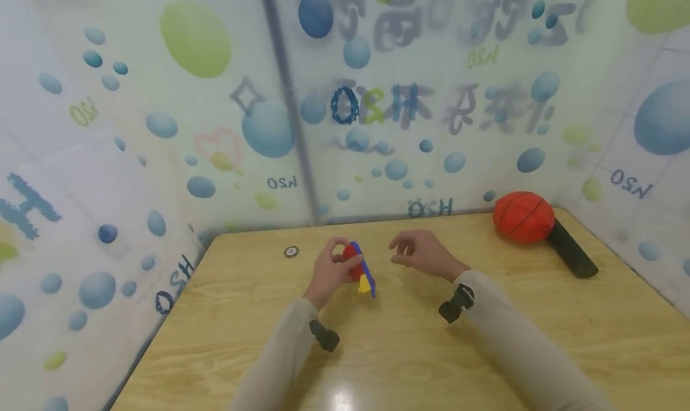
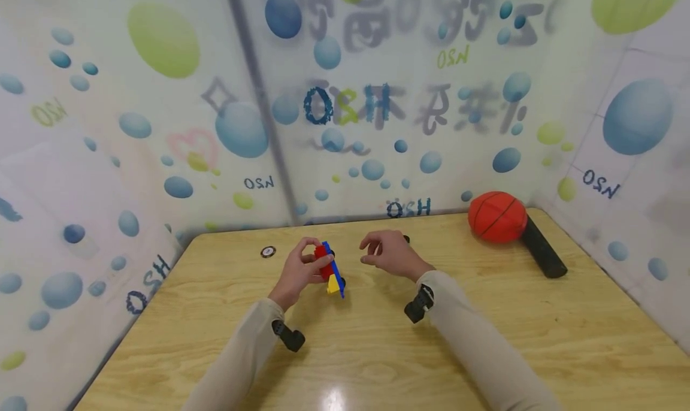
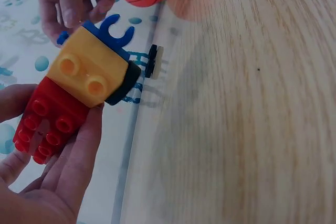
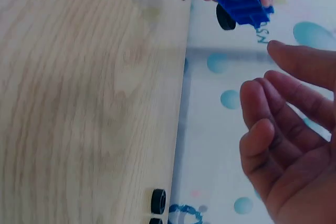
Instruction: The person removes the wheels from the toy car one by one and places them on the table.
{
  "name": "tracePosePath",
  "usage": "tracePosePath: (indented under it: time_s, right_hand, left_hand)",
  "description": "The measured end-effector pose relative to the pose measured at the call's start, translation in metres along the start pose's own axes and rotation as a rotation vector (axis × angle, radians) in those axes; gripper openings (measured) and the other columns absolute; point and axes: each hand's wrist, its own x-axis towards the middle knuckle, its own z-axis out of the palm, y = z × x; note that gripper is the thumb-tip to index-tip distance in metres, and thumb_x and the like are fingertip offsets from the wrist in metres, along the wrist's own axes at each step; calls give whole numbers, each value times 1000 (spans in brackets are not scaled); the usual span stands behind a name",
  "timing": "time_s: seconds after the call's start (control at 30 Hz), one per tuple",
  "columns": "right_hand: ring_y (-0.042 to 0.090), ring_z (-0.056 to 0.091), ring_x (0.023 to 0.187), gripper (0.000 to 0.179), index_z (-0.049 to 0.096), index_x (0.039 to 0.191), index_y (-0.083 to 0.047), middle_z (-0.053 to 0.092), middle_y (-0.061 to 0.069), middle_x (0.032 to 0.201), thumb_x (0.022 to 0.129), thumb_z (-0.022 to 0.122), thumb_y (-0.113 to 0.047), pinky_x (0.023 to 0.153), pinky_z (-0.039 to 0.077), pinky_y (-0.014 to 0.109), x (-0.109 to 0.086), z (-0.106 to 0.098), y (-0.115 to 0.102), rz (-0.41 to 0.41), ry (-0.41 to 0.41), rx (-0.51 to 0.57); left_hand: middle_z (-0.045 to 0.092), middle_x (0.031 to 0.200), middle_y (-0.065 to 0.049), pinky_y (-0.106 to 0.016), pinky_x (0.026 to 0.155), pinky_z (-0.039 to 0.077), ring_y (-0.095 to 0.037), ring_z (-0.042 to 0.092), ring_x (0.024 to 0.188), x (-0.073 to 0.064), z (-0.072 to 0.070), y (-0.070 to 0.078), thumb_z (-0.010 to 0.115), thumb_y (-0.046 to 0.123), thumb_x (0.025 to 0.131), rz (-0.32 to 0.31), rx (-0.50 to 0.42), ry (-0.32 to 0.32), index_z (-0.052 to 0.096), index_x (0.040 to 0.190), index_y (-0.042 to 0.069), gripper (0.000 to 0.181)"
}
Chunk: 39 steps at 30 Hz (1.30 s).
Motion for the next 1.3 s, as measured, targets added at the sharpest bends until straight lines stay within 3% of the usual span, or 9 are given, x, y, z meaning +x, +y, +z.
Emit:
tracePosePath:
  time_s: [0.1, 0.37, 0.47, 0.67, 0.93, 1.3]
  right_hand:
    - [7, 64, 66, 21, 72, 109, -11, 72, 2, 84, 89, 75, -16, 59, 54, 25, -1, 5, -8, -49, -14, -1]
    - [2, 64, 69, 29, 70, 119, -13, 72, 1, 89, 91, 74, -17, 67, 56, 23, -2, 18, -18, -165, -94, 9]
    - [4, 64, 72, 33, 70, 121, -13, 73, 7, 94, 89, 76, -15, 68, 57, 23, -4, 21, -24, -190, -115, 35]
    - [19, 68, 81, 39, 71, 121, -15, 74, 3, 102, 84, 82, -17, 66, 58, 24, -6, 25, -34, -212, -131, 49]
    - [3, 62, 70, 42, 71, 119, -13, 74, 1, 101, 80, 85, -13, 62, 56, 21, -4, 33, -33, -240, -86, -9]
    - [7, 66, 73, 43, 70, 119, -11, 75, 1, 97, 78, 86, -14, 64, 60, 31, -2, 35, -33, -302, -4, -68]
  left_hand:
    - [68, 118, -19, -38, 77, 64, -19, 74, 85, 1, -1, -1, 74, 25, 92, -15, -2, 18, 50, 125, 19, 41]
    - [70, 112, -19, -38, 73, 64, -28, 76, 83, 2, -1, 1, 73, 24, 92, -20, -17, 40, 52, 121, 19, 36]
    - [70, 112, -20, -37, 71, 64, -25, 76, 80, 2, -1, 1, 73, 23, 93, -11, -21, 50, 52, 120, 17, 35]
    - [70, 114, -20, -37, 72, 64, -24, 77, 81, 1, -2, 1, 72, 27, 93, -23, -23, 75, 52, 121, 15, 37]
    - [71, 117, -24, -35, 76, 63, -24, 77, 83, 2, 1, 6, 68, 31, 96, -71, -12, 89, 49, 124, 11, 39]
    - [70, 114, -24, -33, 76, 63, -16, 74, 75, 4, 1, -3, 64, 34, 98, -121, -30, 70, 50, 123, 4, 42]
